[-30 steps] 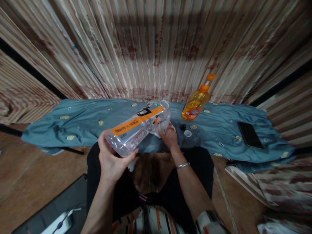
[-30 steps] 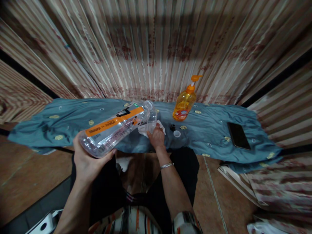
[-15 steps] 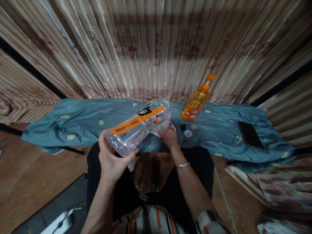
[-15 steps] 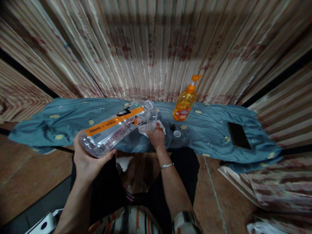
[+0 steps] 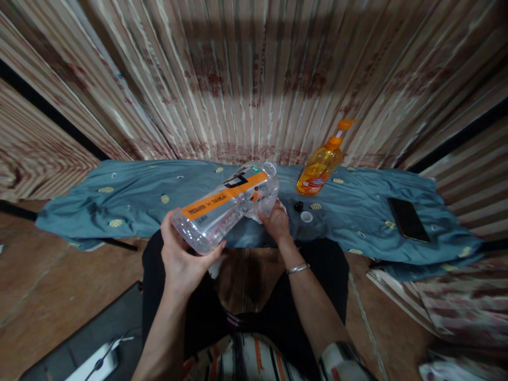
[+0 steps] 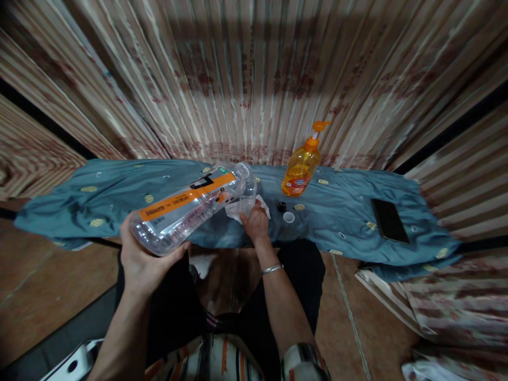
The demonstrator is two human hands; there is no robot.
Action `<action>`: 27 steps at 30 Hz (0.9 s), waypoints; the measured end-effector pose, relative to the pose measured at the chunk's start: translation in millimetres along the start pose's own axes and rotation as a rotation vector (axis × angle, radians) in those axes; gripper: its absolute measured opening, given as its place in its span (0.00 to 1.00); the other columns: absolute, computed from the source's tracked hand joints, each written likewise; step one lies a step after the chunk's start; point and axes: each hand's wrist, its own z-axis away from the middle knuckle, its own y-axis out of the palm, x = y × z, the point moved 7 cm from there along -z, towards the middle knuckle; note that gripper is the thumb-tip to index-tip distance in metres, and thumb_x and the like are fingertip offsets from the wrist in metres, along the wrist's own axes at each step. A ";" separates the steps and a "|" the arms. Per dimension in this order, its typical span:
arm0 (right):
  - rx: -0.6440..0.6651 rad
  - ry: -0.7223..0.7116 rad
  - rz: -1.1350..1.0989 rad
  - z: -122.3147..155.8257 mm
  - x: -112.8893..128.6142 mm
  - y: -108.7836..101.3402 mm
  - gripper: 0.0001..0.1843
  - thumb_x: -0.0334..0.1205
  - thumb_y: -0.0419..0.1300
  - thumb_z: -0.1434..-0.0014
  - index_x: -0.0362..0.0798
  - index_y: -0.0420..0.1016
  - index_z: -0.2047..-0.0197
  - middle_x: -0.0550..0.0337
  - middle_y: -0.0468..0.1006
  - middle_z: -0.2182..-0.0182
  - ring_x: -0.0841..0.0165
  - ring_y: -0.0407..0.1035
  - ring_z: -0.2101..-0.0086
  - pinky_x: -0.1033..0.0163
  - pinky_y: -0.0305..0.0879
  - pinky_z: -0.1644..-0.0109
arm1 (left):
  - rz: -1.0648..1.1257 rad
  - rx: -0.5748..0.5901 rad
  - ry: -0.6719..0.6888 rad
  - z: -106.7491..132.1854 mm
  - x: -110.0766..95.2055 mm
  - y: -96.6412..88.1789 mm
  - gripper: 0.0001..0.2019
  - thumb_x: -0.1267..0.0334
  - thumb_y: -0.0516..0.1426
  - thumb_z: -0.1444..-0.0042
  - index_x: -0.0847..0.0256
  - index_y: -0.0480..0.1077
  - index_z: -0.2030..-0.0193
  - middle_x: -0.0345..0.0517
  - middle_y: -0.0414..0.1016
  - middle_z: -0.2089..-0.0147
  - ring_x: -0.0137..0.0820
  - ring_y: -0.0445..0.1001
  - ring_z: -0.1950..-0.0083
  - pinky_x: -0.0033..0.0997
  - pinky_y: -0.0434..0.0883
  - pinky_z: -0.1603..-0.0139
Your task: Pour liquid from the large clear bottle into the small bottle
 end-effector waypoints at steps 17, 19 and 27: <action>0.018 0.014 0.054 0.2 2.8 -1.3 0.32 0.50 0.67 0.28 0.36 0.66 0.32 0.31 0.86 0.48 0.53 0.84 0.46 0.54 0.77 0.41 | -0.009 0.014 -0.054 -1.4 0.6 0.2 0.51 0.34 0.78 0.63 0.58 0.68 0.37 0.53 0.80 0.46 0.48 0.86 0.48 0.44 0.87 0.51; 0.023 0.014 0.062 0.2 3.0 -1.1 0.33 0.50 0.67 0.28 0.36 0.66 0.31 0.31 0.86 0.48 0.52 0.84 0.47 0.53 0.78 0.42 | -0.010 0.019 -0.052 -1.1 1.4 0.5 0.50 0.34 0.77 0.62 0.58 0.67 0.37 0.53 0.80 0.45 0.48 0.85 0.47 0.45 0.87 0.50; 0.001 -0.020 0.075 -0.6 1.9 0.8 0.35 0.50 0.66 0.27 0.35 0.64 0.29 0.31 0.86 0.50 0.52 0.84 0.49 0.53 0.78 0.44 | -0.004 0.023 -0.058 -0.8 4.5 -0.1 0.51 0.35 0.78 0.63 0.59 0.68 0.36 0.54 0.80 0.45 0.48 0.86 0.48 0.46 0.87 0.50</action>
